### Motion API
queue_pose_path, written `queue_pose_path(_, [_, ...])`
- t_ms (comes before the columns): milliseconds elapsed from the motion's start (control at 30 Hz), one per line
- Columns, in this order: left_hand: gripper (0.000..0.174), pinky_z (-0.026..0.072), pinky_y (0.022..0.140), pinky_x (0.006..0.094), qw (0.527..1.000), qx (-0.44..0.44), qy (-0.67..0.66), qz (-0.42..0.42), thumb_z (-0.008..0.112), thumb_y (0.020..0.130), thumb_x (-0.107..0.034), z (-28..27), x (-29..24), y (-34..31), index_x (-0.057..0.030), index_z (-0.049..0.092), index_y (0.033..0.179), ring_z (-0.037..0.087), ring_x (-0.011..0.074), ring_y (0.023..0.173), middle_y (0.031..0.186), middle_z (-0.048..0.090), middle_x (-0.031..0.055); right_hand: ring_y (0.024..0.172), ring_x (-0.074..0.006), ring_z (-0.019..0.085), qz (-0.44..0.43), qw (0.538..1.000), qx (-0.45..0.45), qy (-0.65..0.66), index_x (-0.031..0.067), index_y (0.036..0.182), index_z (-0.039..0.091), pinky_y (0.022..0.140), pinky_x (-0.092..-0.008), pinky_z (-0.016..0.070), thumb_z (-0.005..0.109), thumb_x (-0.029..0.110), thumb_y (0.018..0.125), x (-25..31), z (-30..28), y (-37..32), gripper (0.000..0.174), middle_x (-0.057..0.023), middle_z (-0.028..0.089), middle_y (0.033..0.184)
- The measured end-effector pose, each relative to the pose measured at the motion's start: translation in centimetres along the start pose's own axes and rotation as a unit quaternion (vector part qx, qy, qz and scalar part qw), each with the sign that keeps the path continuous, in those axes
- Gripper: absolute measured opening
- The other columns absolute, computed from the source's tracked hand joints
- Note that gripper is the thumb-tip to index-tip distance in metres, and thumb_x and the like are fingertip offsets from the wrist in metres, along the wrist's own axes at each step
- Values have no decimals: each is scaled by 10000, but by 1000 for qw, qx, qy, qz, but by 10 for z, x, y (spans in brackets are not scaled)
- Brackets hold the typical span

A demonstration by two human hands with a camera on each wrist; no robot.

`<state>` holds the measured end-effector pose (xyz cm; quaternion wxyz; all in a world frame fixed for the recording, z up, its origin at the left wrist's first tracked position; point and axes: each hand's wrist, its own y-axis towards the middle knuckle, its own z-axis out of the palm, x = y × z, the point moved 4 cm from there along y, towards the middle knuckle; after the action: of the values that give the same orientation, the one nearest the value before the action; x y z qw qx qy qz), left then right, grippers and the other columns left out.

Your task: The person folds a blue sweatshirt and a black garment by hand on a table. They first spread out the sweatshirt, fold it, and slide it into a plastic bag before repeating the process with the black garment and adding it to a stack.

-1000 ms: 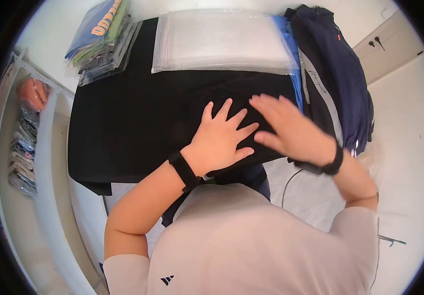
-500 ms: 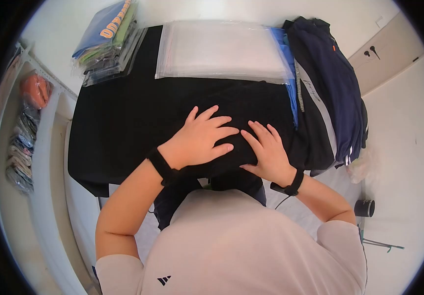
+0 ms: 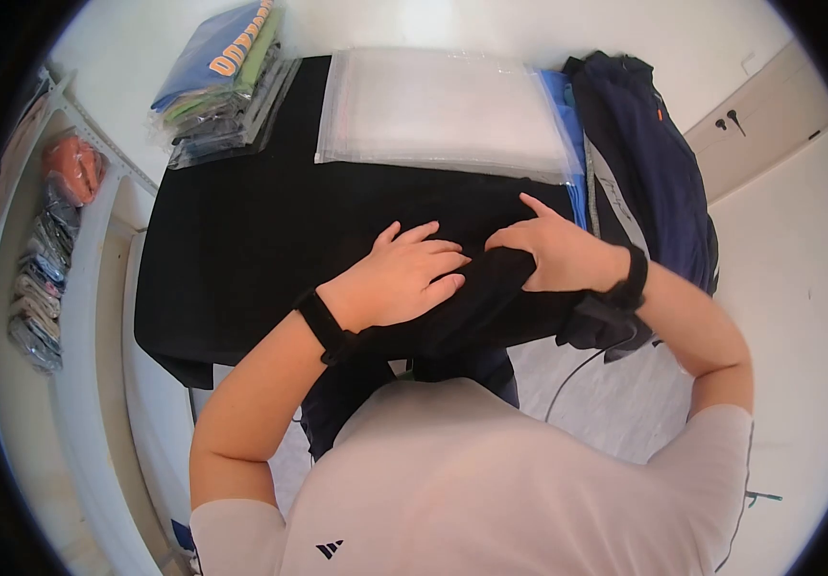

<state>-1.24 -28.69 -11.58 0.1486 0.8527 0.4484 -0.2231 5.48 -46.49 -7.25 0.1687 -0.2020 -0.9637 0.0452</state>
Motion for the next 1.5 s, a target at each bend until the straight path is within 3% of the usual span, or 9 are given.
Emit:
queue_pose_path(167, [351,194,1078,594,998,34,-42,-18,428,945,-258,-4,9,3,-82,538,1228,316,333,1344,1316,510,87,1419,-353,95,-58,987,121,-91,164,1047,667,1108,-572,146,739,168,571,-9,-24,46,482,-137,183,1522])
queue_pose_path(500, [345,189,1078,597,999,24,-29,-25,408,938,-230,1,7,3,-75,544,1215,310,324,1348,1284,532,78,1302,-395,363,-20,937,348,-11,190,1202,569,1033,-424,366,812,294,575,-43,5,95,680,-208,153,1516])
queue_pose_path(833, [350,179,1085,590,998,-32,-61,-8,406,926,-276,8,16,2,-89,609,1141,320,289,1343,1239,570,41,1257,-368,398,51,923,381,-3,174,1296,504,1021,-421,362,819,313,557,-30,-2,90,816,-197,362,1389])
queue_pose_path(1000, [310,296,1060,458,965,-204,-145,75,541,872,-182,2,22,-7,-61,576,1155,385,341,1261,1266,501,175,1165,-364,457,-7,952,264,-153,171,1274,524,967,-413,399,796,335,568,-28,-3,82,774,-181,448,1239])
queue_pose_path(1133, [494,356,1014,361,888,-402,-134,-178,591,888,-228,2,63,-35,5,434,1294,442,297,1205,1274,471,188,1061,-358,506,4,968,246,-44,148,1187,575,898,-416,428,773,315,585,-20,-2,65,655,-182,471,1133])
queue_pose_path(1267, [484,343,1032,338,763,-335,-500,-237,528,946,-256,8,71,-58,1,395,1334,438,245,1232,1291,472,158,987,-362,519,-66,992,58,-96,105,1095,590,864,-390,439,770,222,592,5,-17,36,547,-181,477,1028])
queue_pose_path(1333, [482,340,1036,334,712,-310,-586,-230,510,959,-263,2,60,-65,-3,384,1344,438,235,1238,1291,478,147,1003,-334,501,7,990,-88,106,95,1047,572,912,-369,403,768,136,605,13,-33,16,485,-146,483,1002])
queue_pose_path(1400, [463,356,1027,354,761,-293,-533,-225,527,950,-241,-8,56,-66,-7,408,1330,461,254,1223,1260,509,147,1102,-284,503,52,966,-173,186,54,1135,539,983,-350,383,769,72,644,22,-45,-7,543,-126,542,1107])
queue_pose_path(1500, [412,417,937,369,902,-297,-282,-139,579,898,-220,-32,69,-55,16,495,1226,532,287,1089,1190,543,181,1158,-297,520,105,724,-326,599,11,1283,455,1015,-386,401,687,96,754,27,-16,-46,584,-142,528,1253])
